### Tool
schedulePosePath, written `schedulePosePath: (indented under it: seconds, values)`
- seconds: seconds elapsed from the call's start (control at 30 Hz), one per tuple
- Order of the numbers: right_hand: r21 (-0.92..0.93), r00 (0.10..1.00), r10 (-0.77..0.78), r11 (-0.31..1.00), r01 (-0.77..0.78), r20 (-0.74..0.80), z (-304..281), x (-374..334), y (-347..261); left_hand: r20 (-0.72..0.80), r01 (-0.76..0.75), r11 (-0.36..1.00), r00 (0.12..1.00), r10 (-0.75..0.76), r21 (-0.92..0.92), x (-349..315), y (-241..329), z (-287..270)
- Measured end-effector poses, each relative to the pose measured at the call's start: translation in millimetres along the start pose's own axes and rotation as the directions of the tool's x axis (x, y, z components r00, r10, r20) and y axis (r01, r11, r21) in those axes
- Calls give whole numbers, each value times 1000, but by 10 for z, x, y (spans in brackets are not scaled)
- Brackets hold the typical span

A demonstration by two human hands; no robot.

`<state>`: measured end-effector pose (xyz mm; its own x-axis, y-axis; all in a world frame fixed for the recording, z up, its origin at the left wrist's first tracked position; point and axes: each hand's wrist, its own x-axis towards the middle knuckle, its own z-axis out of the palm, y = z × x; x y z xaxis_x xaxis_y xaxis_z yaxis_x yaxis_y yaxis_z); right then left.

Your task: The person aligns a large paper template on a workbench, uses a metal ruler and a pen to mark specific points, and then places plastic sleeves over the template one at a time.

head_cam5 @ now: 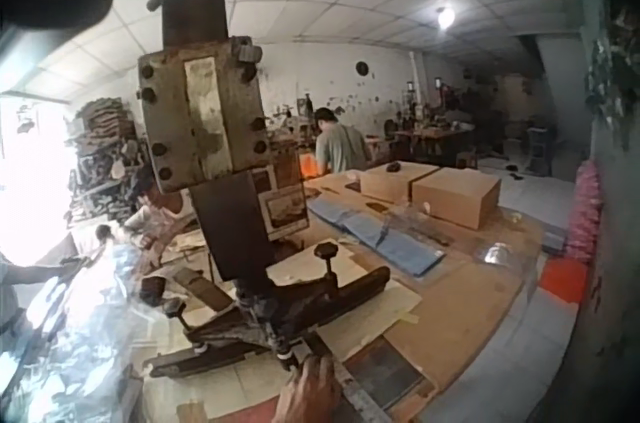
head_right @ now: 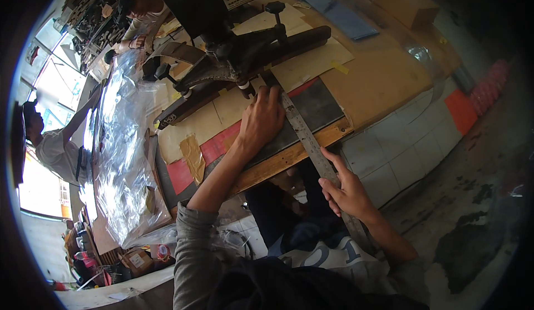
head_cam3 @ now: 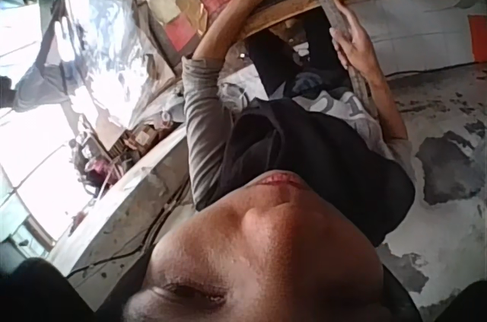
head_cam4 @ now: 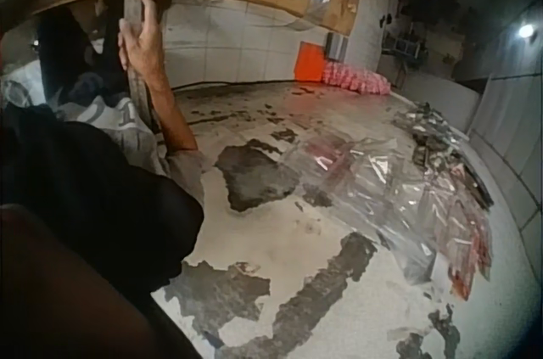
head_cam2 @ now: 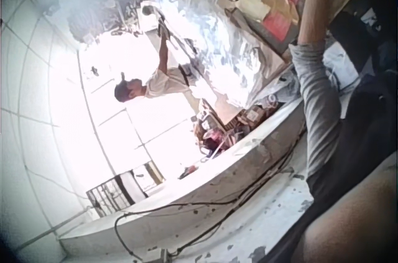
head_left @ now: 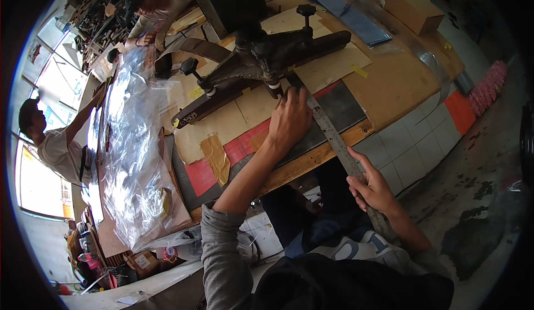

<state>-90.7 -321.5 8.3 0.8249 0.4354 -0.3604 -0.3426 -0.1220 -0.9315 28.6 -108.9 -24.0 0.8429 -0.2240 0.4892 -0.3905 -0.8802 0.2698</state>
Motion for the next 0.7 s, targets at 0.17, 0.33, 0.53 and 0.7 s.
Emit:
schedulePosePath:
  seconds: [0.17, 0.33, 0.53, 0.7]
  values:
    - [1, 1000, 3, 1000, -3, 2, -1, -2, -35, 28, 0, 1000, 1000, 0, 16, 11, -16, 6]
    - [0, 1000, 16, 1000, -16, -1, 17, -3, -26, 30, -4, 1000, 1000, 3, 21, 2, -21, 7]
    - [6, 999, 36, 999, -35, -12, 18, -2, -27, 31, -20, 1000, 999, 20, 16, 7, -30, 22]
    - [18, 998, 53, 998, -52, -21, 0, 22, -15, 8, -68, 998, 998, 68, 15, 6, -54, 48]
